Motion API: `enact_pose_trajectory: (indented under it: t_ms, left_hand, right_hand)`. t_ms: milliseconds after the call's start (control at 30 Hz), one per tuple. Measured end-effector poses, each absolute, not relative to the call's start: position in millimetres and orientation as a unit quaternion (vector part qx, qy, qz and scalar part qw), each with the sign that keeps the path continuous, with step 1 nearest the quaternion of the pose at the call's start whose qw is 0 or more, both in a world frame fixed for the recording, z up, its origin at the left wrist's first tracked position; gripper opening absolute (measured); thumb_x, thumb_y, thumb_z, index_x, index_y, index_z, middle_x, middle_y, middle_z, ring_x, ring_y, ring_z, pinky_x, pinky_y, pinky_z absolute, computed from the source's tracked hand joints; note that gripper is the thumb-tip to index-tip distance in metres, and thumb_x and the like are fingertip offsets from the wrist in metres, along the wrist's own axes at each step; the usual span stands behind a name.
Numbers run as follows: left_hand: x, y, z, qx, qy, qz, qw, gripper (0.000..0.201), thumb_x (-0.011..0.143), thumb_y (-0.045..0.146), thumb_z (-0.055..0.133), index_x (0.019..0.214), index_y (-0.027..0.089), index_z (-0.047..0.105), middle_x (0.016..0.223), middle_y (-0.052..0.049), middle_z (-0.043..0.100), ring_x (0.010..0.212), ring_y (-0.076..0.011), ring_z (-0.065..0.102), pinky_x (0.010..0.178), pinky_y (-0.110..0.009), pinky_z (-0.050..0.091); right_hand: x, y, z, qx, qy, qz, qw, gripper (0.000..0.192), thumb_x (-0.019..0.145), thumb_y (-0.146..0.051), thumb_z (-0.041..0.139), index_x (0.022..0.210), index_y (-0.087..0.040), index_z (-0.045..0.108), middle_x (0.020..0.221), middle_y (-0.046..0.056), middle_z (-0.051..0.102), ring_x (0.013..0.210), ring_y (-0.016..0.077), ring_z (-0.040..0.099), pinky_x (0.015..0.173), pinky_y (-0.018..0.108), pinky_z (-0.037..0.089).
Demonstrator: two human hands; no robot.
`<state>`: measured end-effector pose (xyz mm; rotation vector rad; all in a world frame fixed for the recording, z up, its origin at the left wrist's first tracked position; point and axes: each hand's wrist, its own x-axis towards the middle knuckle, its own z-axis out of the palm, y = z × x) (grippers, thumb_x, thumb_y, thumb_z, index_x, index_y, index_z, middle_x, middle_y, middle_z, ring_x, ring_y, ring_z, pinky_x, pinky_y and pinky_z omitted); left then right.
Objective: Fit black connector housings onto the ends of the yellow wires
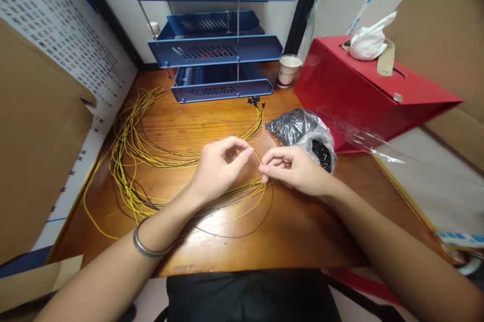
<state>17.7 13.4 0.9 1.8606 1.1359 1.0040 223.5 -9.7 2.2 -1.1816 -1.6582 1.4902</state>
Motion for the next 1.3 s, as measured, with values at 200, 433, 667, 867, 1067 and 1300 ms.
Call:
enact_pose_trajectory:
  t_ms: [200, 433, 667, 867, 1067, 1300]
  left_hand:
    - [25.4, 7.6, 0.6, 0.646, 0.432, 0.374, 0.507, 0.033, 0.088, 0.041, 0.069, 0.107, 0.014, 0.066, 0.091, -0.005, 0.073, 0.077, -0.0139, 0.063, 0.073, -0.025, 0.048]
    - [28.3, -3.4, 5.3, 0.678, 0.347, 0.228, 0.607, 0.035, 0.101, 0.037, 0.05, 0.103, 0.012, 0.074, 0.088, -0.005, 0.074, 0.078, -0.0129, 0.064, 0.073, -0.022, 0.047]
    - [25.5, -2.1, -0.3, 0.71, 0.332, 0.214, 0.583, 0.041, 0.101, 0.036, 0.05, 0.079, 0.014, 0.077, 0.096, -0.005, 0.077, 0.093, -0.0151, 0.067, 0.091, -0.023, 0.046]
    - [27.4, -2.9, 2.8, 0.681, 0.38, 0.217, 0.588, 0.042, 0.099, 0.039, 0.051, 0.071, 0.014, 0.069, 0.068, -0.001, 0.069, 0.069, -0.0121, 0.061, 0.076, -0.023, 0.045]
    - [27.8, -4.7, 4.0, 0.669, 0.401, 0.221, 0.585, 0.045, 0.099, 0.039, 0.05, 0.064, 0.014, 0.062, 0.057, 0.003, 0.057, 0.054, -0.0085, 0.046, 0.064, -0.022, 0.039]
    - [28.2, -4.1, 2.3, 0.667, 0.401, 0.215, 0.59, 0.036, 0.099, 0.038, 0.051, 0.088, 0.013, 0.073, 0.062, 0.002, 0.061, 0.06, -0.0104, 0.051, 0.065, -0.023, 0.039]
  right_hand:
    - [219.9, -9.2, -0.2, -0.435, -0.613, 0.53, 0.393, 0.025, 0.08, -0.039, 0.077, 0.075, -0.015, 0.07, 0.066, -0.002, 0.06, 0.047, 0.0055, 0.047, 0.045, 0.021, 0.034]
    - [219.0, -7.8, -3.9, -0.449, -0.538, 0.558, 0.444, 0.032, 0.079, -0.044, 0.079, 0.078, -0.015, 0.066, 0.066, 0.0, 0.068, 0.037, 0.0037, 0.042, 0.036, 0.02, 0.025]
    - [217.2, -7.6, -2.9, -0.462, -0.544, 0.53, 0.457, 0.028, 0.081, -0.041, 0.078, 0.081, -0.015, 0.069, 0.052, -0.006, 0.054, 0.038, 0.0036, 0.038, 0.037, 0.019, 0.026]
    - [214.9, -7.8, -2.8, -0.48, -0.509, 0.52, 0.489, 0.03, 0.076, -0.042, 0.081, 0.081, -0.016, 0.068, 0.062, -0.002, 0.065, 0.034, 0.0027, 0.038, 0.033, 0.02, 0.023]
    - [212.0, -8.7, -3.5, -0.482, -0.506, 0.534, 0.476, 0.031, 0.073, -0.04, 0.084, 0.082, -0.014, 0.071, 0.065, 0.003, 0.073, 0.031, 0.0021, 0.034, 0.03, 0.021, 0.017]
    - [216.1, -4.2, -7.9, -0.508, -0.43, 0.484, 0.569, 0.033, 0.077, -0.04, 0.081, 0.094, -0.016, 0.067, 0.085, 0.008, 0.079, 0.032, 0.0002, 0.032, 0.031, 0.02, 0.021]
